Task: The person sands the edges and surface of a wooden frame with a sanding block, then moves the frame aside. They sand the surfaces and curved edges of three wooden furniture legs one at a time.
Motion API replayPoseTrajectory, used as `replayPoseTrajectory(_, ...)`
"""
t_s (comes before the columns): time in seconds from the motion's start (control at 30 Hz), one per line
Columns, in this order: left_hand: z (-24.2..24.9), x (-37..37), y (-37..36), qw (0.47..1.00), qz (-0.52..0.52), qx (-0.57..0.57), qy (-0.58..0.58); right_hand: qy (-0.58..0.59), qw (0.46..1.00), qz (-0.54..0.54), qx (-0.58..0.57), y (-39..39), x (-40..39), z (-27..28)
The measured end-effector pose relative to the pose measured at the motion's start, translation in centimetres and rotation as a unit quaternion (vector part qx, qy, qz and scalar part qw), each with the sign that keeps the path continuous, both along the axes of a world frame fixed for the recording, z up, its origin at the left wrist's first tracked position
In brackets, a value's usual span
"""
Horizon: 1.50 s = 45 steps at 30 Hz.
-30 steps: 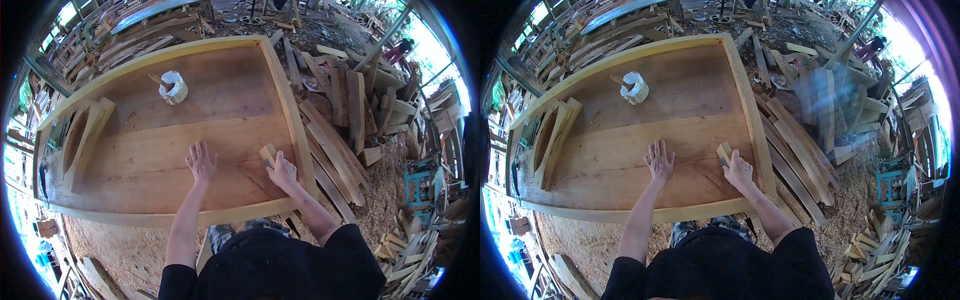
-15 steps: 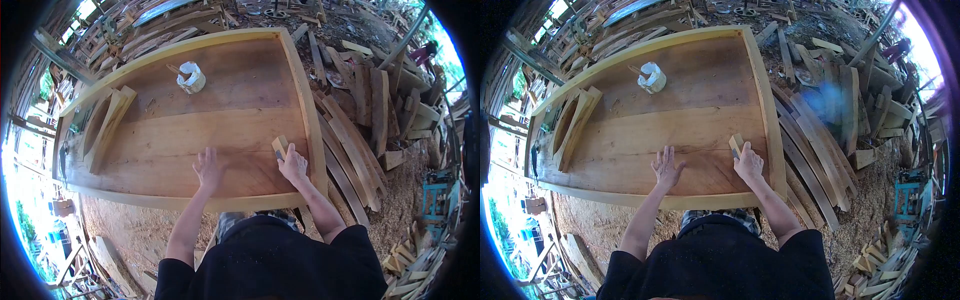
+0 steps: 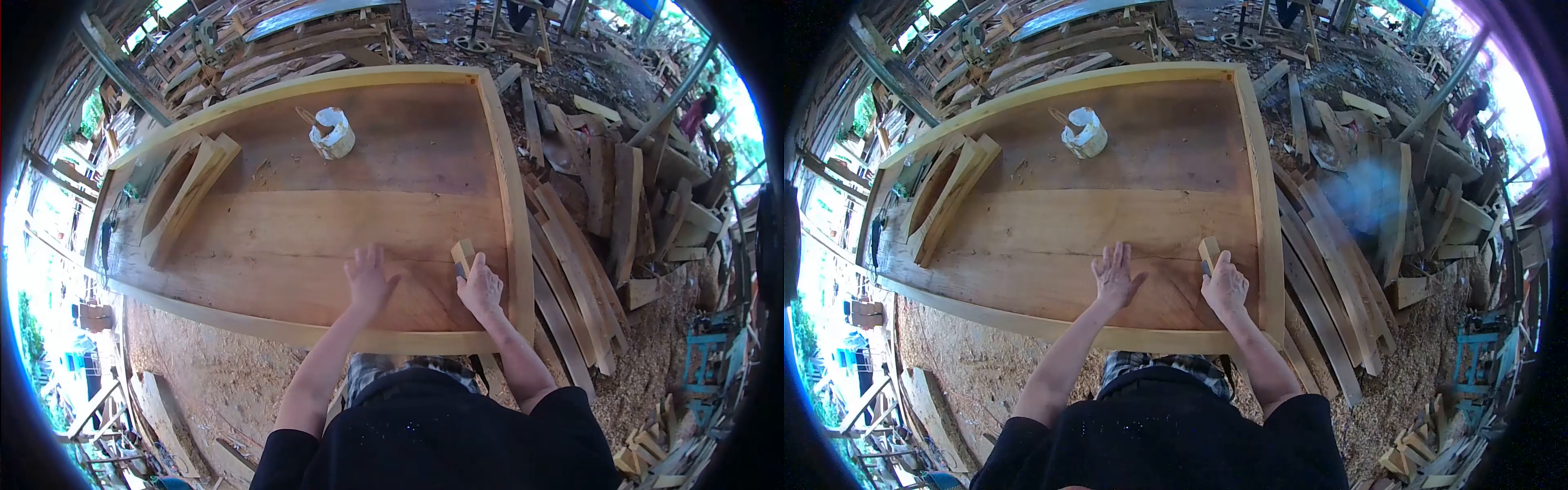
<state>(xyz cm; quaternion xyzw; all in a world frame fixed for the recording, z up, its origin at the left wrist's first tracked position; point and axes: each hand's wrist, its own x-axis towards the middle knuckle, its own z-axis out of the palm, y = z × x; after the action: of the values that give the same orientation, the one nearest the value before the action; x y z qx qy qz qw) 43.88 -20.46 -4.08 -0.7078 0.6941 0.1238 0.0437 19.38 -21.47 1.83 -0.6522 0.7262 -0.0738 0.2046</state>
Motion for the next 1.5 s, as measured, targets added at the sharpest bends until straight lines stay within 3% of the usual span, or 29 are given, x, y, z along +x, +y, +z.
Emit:
replayPoseTrajectory(0.13,-0.2,1.3,-3.3,1.000,0.001,-0.003,0.004,0.007,1.000,-0.008,-0.001,0.1,0.0,-0.2)
replayPoseTrajectory(0.2,0.7,3.6,-4.6,0.996,0.090,0.005,0.014,0.014,1.000,-0.004,-0.009,0.1,-0.1,-0.4)
replayPoseTrajectory(0.4,-0.1,7.4,-2.3,0.992,0.124,-0.006,0.021,0.017,1.000,-0.007,0.001,0.2,0.2,0.1)
replayPoseTrajectory(0.7,-0.8,2.7,-0.6,0.985,0.169,0.009,0.010,0.016,1.000,-0.009,0.009,0.2,-0.1,0.2)
replayPoseTrajectory(1.03,0.3,-5.9,0.6,0.997,-0.065,0.017,0.048,0.011,1.000,-0.003,0.002,3.9,0.2,0.0)
replayPoseTrajectory(1.27,-0.3,-4.9,1.0,0.992,-0.116,0.018,0.049,-0.042,0.991,-0.020,-0.127,-12.3,2.4,-2.7)
replayPoseTrajectory(1.33,-0.3,-4.9,0.9,0.991,-0.122,0.019,0.058,-0.020,0.994,-0.029,-0.106,-15.4,2.7,-3.4)
replayPoseTrajectory(1.43,0.4,-4.6,1.1,0.988,-0.137,0.020,0.061,-0.028,0.992,-0.020,-0.124,-12.7,2.4,-3.2)
replayPoseTrajectory(1.5,0.9,-4.2,1.2,0.987,-0.141,0.025,0.078,-0.022,0.997,-0.038,-0.066,-6.9,2.2,-2.1)
